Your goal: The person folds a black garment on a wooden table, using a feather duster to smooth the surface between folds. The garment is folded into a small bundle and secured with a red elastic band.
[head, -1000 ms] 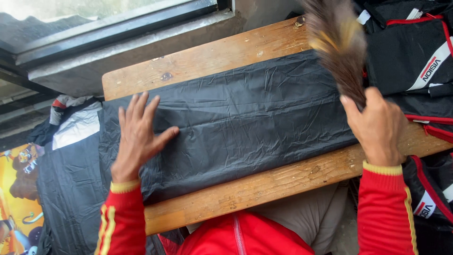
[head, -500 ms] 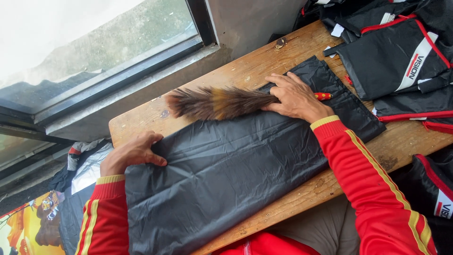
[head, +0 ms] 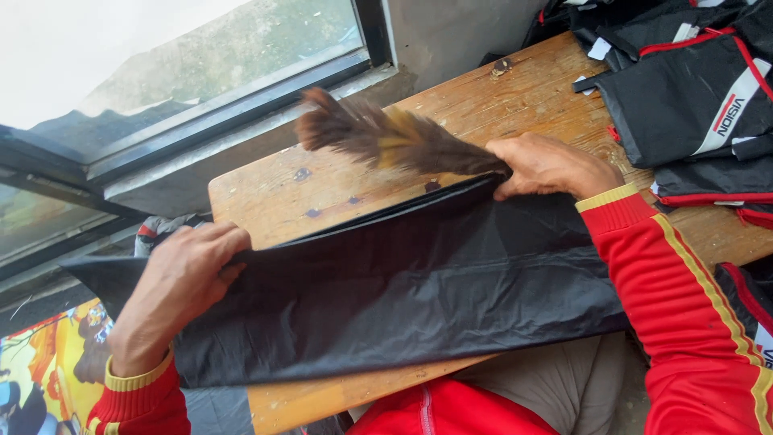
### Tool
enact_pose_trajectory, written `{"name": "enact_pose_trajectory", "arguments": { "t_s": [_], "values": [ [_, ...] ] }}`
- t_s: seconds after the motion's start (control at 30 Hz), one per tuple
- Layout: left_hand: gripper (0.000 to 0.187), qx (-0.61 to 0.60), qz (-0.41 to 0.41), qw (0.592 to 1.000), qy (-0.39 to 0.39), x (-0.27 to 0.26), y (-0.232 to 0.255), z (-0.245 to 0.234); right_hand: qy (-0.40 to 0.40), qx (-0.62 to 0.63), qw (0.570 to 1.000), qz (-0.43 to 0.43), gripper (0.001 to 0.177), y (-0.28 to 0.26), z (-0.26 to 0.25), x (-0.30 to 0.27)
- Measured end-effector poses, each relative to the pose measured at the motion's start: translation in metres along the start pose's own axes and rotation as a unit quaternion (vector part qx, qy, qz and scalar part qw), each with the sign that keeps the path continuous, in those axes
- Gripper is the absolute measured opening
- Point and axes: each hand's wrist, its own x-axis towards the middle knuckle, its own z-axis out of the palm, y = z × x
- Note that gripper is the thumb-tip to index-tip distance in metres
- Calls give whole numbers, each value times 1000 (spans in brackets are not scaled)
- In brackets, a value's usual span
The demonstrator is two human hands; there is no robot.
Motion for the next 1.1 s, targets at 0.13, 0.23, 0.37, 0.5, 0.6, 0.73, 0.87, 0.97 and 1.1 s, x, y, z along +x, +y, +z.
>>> {"name": "enact_pose_trajectory", "arguments": {
  "t_s": [0.13, 0.23, 0.37, 0.5, 0.6, 0.73, 0.87, 0.97, 1.1],
  "values": [
    [24, 83, -41, 992, 88, -30, 5, -34, 183, -44, 981, -55, 40, 30, -12, -7],
    [13, 120, -53, 966, 222, -53, 26, -64, 425, -77, 895, -109, 46, 12, -45, -61],
    [7, 82, -47, 940, 327, -67, 43, -52, 466, 132, 859, -168, 22, -9, -52, -118],
    [28, 89, -11, 951, 296, -52, 69, -5, 454, 3, 890, -44, 10, 28, 11, -123],
    [29, 36, 23, 965, 257, -41, 85, 57, 367, 103, 925, 0, 26, 56, 70, -109],
    [32, -7, 20, 969, 246, -44, 97, 129, 265, 314, 911, -29, 67, 62, 97, -120],
    [43, -45, -36, 955, 290, -46, 104, 129, 333, 238, 889, 207, 34, 29, 104, -137],
    [56, -20, -56, 969, 238, -39, 111, 130, 316, 329, 879, 138, 36, -26, 109, -131],
    [61, -15, -64, 984, 168, -27, 121, 135, 103, 597, 793, -64, 89, -92, 122, -115]
  ]
}}
